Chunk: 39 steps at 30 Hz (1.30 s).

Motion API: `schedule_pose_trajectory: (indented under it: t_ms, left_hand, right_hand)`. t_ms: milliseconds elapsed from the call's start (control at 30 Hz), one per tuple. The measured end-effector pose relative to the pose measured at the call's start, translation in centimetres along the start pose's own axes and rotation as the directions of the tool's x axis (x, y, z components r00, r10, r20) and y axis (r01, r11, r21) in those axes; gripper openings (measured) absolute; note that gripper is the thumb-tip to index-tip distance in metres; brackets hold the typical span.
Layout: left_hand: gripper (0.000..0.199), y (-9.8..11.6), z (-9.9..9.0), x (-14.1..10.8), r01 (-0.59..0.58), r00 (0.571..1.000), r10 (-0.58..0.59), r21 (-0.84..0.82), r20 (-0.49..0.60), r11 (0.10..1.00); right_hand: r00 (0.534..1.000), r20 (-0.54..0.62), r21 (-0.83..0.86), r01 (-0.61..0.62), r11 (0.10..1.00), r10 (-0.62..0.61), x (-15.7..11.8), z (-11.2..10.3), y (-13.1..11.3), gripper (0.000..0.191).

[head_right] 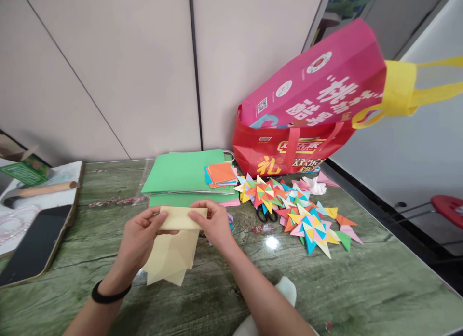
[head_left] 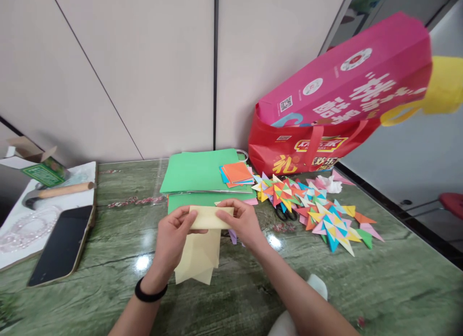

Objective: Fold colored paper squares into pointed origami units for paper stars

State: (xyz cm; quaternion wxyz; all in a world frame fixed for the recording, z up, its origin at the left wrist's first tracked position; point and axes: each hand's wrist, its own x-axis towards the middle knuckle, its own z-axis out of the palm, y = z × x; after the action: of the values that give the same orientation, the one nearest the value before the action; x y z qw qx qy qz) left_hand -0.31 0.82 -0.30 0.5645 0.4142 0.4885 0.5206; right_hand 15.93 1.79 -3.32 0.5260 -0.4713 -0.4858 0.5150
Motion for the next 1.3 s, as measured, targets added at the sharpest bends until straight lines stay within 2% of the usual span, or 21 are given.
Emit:
schedule_pose_trajectory:
  t_ms: [1000, 1300]
  left_hand:
    - [0.035, -0.20, -0.26, 0.04, -0.017, 1.000, 0.017, 0.011, 0.002, 1.000]
    - [0.034, -0.22, -0.37, -0.07, -0.037, 0.999, 0.037, 0.031, -0.002, 0.999]
  right_hand:
    - [0.999, -0.027, 0.100, -0.027, 0.995, 0.030, -0.01, 0.18, -0.15, 0.023]
    - [0.999, -0.039, 0.084, -0.018, 0.996, 0.021, -0.07, 0.20, -0.36, 0.025]
